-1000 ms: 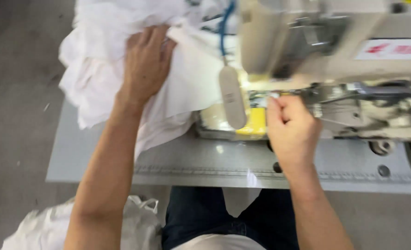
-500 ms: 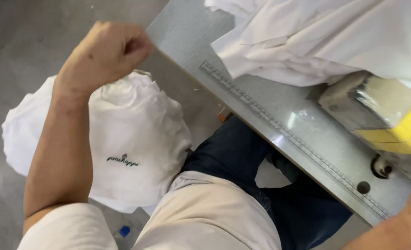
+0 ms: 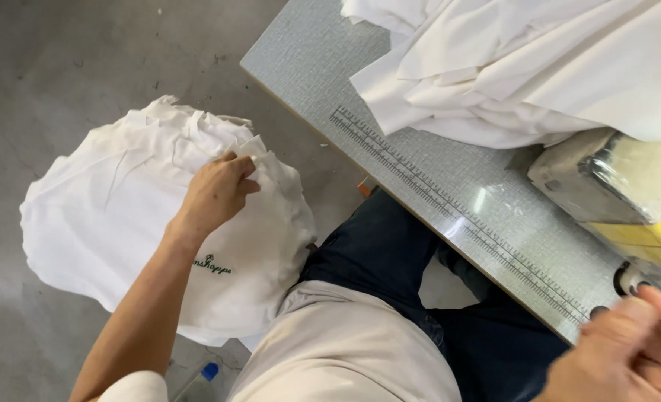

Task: Sewing white fabric pieces with a green logo using an industrial sewing machine.

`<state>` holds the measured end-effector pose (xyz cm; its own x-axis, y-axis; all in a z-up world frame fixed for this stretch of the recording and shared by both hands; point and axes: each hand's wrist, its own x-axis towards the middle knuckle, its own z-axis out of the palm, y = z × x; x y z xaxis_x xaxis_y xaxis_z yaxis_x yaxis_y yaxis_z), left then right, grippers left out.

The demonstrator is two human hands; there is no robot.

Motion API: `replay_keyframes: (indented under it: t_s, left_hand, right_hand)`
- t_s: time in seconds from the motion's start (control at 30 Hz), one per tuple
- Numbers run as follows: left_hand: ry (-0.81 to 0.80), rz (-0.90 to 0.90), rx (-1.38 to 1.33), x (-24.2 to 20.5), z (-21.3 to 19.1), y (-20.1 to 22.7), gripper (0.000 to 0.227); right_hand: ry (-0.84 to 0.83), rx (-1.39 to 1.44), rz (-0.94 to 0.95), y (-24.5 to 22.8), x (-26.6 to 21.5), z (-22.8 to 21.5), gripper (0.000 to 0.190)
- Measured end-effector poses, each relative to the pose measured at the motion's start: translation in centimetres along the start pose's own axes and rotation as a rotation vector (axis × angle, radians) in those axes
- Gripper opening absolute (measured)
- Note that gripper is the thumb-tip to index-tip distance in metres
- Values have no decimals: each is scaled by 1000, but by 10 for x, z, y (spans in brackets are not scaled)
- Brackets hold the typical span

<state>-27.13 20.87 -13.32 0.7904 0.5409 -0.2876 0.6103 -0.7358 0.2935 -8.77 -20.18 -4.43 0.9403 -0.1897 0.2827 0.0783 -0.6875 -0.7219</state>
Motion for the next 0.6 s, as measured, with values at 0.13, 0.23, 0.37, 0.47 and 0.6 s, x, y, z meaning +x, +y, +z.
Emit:
replay_keyframes:
  t_s: [0.13,0.23,0.37,0.47,0.6]
  left_hand:
    - [59,36,-201,-24,-27,34,18]
    - [89,112,-272,-40,-50,63,10]
    - [-34,141,-304,-59,-89,127,21]
    - [-56,217,-210,-73,-72,147,22]
    - [-256,-22,50,-61,-94,199,33]
  right_hand:
    - [-296,258,-133,0,-18,17,16]
    - [-662,380,-57,-13,-19,40,21]
    - [-1293,681,35,-23,-21,88,60]
    - [-1448,862,-295,-29,-7,88,100]
    - [-1539,1173,-283,-16,28,29,54]
